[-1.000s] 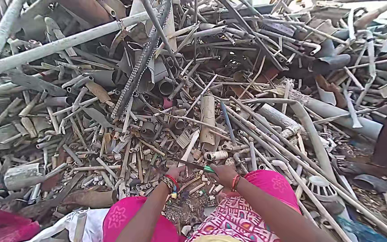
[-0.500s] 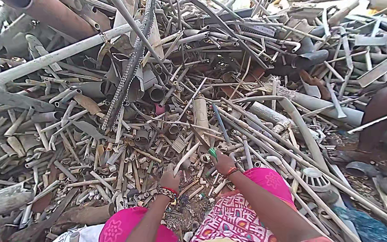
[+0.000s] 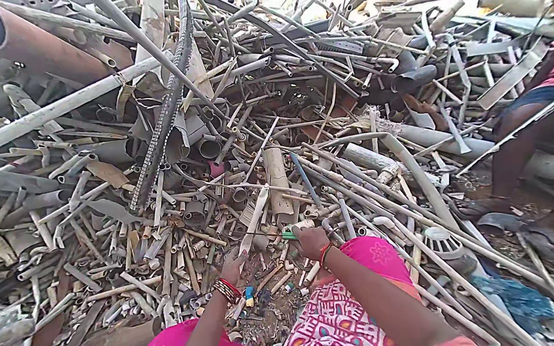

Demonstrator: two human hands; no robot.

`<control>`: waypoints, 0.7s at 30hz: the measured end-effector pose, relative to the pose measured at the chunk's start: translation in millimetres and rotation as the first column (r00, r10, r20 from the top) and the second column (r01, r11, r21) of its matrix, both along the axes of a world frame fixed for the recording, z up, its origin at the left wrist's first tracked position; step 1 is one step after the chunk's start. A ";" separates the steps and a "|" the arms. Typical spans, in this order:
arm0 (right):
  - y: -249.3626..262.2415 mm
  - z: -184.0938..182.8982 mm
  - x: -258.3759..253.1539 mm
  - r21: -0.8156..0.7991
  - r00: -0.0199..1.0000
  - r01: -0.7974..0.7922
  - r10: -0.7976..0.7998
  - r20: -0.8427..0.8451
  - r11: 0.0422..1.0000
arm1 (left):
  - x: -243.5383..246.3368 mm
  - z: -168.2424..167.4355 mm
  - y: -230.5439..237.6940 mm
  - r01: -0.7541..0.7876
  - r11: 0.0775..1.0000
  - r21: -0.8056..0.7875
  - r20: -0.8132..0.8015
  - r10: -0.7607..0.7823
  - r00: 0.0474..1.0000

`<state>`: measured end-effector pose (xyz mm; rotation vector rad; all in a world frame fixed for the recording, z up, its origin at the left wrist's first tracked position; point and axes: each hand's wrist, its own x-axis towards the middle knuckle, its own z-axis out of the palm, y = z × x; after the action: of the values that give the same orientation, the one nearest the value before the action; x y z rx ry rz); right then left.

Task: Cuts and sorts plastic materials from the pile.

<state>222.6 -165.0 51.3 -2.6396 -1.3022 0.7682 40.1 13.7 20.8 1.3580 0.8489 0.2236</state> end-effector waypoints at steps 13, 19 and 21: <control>10.9 14.3 15.4 0.081 0.949 0.308 -0.299 -0.103 0.948 | -3.1 14.0 -10.6 0.006 0.985 -0.173 0.060 0.005 0.998; -6.1 -5.9 1.2 0.955 0.895 0.012 -0.429 0.123 0.298 | -11.6 12.3 5.0 0.075 0.996 -0.041 -0.114 -0.079 0.990; -1.8 -20.6 -7.7 0.984 0.921 0.040 -0.388 0.032 0.176 | -11.8 11.0 4.7 0.074 0.995 -0.068 -0.099 -0.080 0.992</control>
<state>214.9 -166.7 30.7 -1.6954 -0.8598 -0.4835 28.4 18.4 31.8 1.3477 0.8790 0.0671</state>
